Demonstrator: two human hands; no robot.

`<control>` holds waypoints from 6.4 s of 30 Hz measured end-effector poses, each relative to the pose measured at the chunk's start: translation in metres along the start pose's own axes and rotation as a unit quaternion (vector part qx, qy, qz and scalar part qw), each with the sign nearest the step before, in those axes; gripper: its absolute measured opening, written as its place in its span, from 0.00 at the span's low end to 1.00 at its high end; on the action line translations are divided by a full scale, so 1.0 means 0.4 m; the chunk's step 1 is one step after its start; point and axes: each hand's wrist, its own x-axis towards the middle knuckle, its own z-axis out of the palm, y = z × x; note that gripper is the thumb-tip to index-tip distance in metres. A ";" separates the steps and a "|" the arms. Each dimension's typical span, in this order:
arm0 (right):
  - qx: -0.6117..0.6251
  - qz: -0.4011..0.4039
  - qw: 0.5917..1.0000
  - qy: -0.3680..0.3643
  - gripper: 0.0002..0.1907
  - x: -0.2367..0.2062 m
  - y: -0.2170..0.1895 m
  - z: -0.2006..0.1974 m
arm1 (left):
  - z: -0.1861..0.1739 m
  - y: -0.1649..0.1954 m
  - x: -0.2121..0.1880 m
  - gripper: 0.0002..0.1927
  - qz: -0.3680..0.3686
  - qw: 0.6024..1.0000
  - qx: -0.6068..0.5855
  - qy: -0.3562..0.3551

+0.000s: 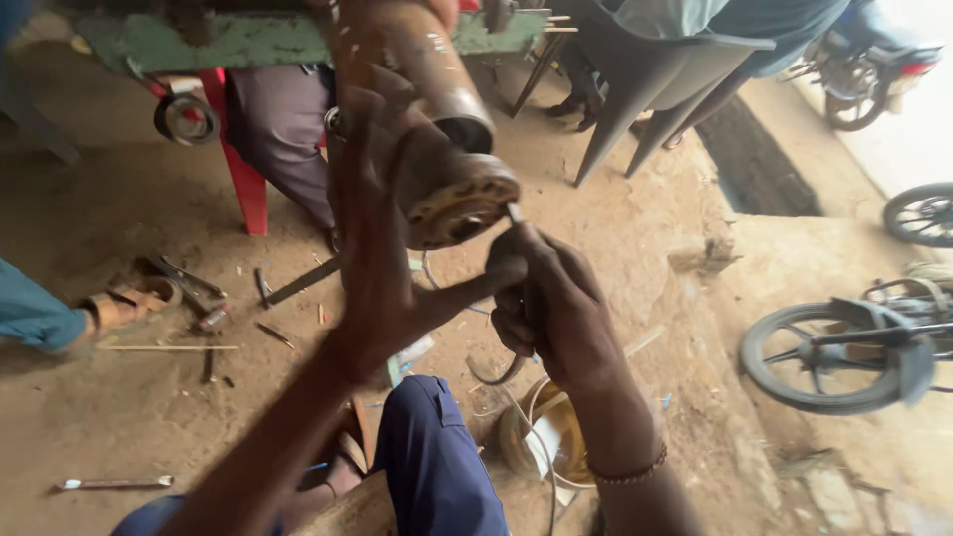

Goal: The person sits on the ground and uses pliers to cut and trim a length of cable. They then hold a rusty cylindrical machine component and thread the cable into its hub, working the wire into place by hand and with the pliers.

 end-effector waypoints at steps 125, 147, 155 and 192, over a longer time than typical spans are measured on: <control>-0.740 -0.421 0.513 0.108 0.10 0.035 -0.093 -0.032 | 0.023 -0.125 0.097 0.34 0.261 0.909 0.214 -0.242; 0.088 -0.023 0.995 -0.042 0.19 0.071 0.034 -0.099 | 0.004 -0.110 0.116 0.31 0.260 0.908 0.218 -0.246; 0.054 -0.289 0.955 0.033 0.32 0.255 0.074 -0.091 | 0.002 -0.125 0.054 0.54 -0.048 0.987 -0.054 -0.142; -0.277 -0.383 0.877 0.089 0.36 0.138 -0.014 -0.027 | -0.049 -0.262 0.112 0.57 0.114 0.950 0.120 -0.265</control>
